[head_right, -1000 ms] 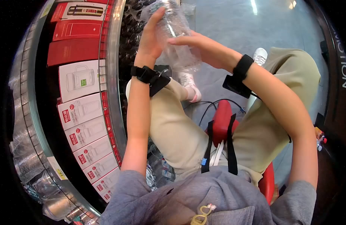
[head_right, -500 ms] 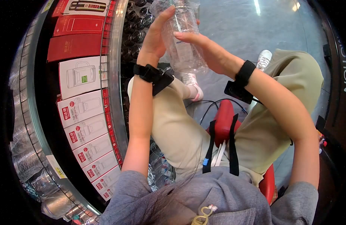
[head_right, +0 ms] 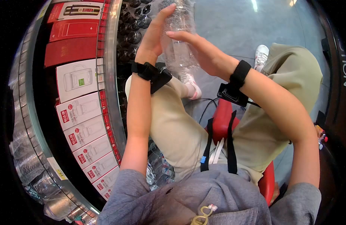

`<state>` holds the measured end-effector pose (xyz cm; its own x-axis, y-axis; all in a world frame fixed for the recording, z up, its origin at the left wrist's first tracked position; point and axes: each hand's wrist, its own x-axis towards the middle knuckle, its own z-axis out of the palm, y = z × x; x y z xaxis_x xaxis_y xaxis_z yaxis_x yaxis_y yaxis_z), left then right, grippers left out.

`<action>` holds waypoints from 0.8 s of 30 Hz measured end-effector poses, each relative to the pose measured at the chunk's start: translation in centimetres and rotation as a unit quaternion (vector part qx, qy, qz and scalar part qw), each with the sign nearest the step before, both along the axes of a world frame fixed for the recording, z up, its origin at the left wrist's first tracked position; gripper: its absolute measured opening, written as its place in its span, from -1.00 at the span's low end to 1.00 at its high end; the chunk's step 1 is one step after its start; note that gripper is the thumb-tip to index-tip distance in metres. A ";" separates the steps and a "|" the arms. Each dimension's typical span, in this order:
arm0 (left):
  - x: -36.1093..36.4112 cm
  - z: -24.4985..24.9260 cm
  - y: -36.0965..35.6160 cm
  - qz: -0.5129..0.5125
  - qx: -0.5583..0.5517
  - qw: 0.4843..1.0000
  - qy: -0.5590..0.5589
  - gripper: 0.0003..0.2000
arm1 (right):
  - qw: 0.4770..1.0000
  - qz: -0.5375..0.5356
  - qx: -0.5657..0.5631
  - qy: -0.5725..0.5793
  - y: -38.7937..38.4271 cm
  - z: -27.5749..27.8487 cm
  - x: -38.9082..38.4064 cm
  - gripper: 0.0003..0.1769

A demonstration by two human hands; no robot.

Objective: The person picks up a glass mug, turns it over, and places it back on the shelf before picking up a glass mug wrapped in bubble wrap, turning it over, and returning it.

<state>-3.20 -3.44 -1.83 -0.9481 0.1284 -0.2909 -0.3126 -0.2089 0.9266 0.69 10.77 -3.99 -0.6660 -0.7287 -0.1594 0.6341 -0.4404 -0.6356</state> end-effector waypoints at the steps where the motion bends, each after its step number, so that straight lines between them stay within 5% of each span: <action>1: 0.2 0.2 0.0 -0.003 0.004 1.000 0.001 -0.60 | 1.000 -0.002 -0.004 -0.001 0.1 -0.1 0.1 -0.40; 24: -0.1 -1.6 0.0 0.019 -0.035 0.999 -0.001 -0.59 | 0.998 0.029 0.010 -0.046 0.3 -1.0 -0.5 -0.44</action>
<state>-3.30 -3.47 -3.47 -0.9511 0.0711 -0.3007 -0.3083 -0.1561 0.9384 0.16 11.10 -4.94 -0.6045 -0.7618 -0.2327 0.7139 -0.3885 -0.5826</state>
